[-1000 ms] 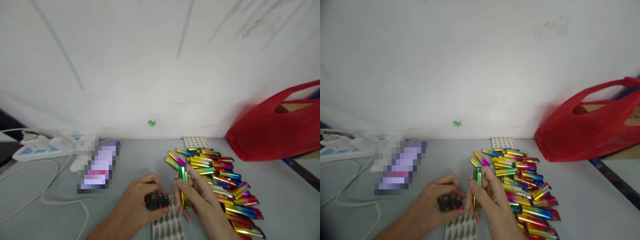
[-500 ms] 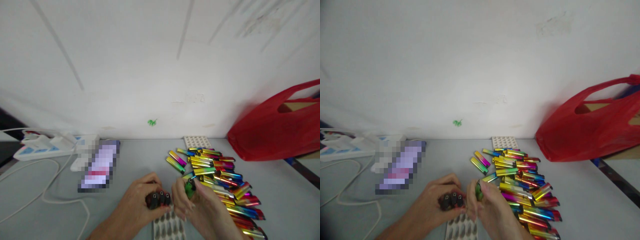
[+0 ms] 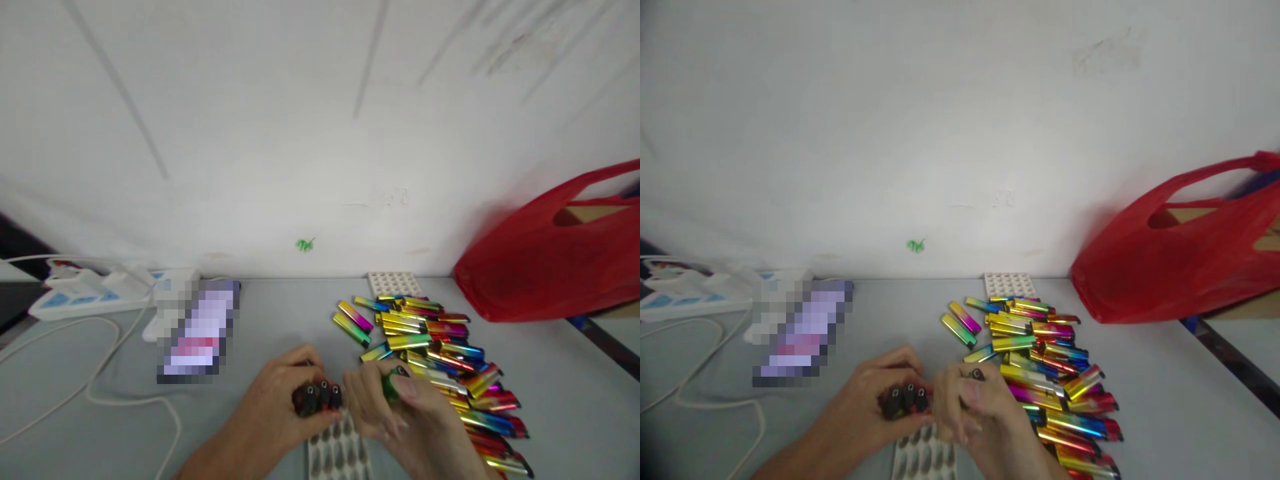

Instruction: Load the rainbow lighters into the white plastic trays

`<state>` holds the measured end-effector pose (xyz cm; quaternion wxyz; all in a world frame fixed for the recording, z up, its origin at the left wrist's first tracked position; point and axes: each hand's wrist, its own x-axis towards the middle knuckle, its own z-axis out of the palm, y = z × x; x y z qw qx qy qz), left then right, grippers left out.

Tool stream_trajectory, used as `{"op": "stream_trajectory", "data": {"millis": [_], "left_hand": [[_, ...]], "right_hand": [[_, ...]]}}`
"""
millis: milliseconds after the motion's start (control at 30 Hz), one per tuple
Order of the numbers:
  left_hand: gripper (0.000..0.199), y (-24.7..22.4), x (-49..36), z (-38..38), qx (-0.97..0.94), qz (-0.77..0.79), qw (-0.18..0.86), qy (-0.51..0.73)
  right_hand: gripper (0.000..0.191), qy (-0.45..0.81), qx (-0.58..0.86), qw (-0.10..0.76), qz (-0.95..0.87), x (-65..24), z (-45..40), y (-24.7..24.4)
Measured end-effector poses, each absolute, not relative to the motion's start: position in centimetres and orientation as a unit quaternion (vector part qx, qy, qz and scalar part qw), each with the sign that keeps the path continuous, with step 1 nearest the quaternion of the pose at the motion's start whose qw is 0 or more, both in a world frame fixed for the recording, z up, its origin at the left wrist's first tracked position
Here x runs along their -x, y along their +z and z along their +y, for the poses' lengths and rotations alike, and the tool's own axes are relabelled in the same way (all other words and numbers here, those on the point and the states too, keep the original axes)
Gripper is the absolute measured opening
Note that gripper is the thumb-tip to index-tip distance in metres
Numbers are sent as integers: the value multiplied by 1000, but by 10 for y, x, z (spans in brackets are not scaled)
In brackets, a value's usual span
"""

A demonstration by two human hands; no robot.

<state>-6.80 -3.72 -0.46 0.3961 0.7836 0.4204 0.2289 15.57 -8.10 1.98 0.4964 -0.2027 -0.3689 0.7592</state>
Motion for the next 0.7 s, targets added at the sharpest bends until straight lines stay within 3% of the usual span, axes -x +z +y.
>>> {"op": "stream_trajectory", "data": {"millis": [200,700], "left_hand": [[23,-5,69,-37,-783,417,397,237],[23,-5,69,-37,-783,418,395,237]], "right_hand": [[71,727,208,533,-379,-154,-78,22],[61,720,234,537,-372,-149,-80,9]]}}
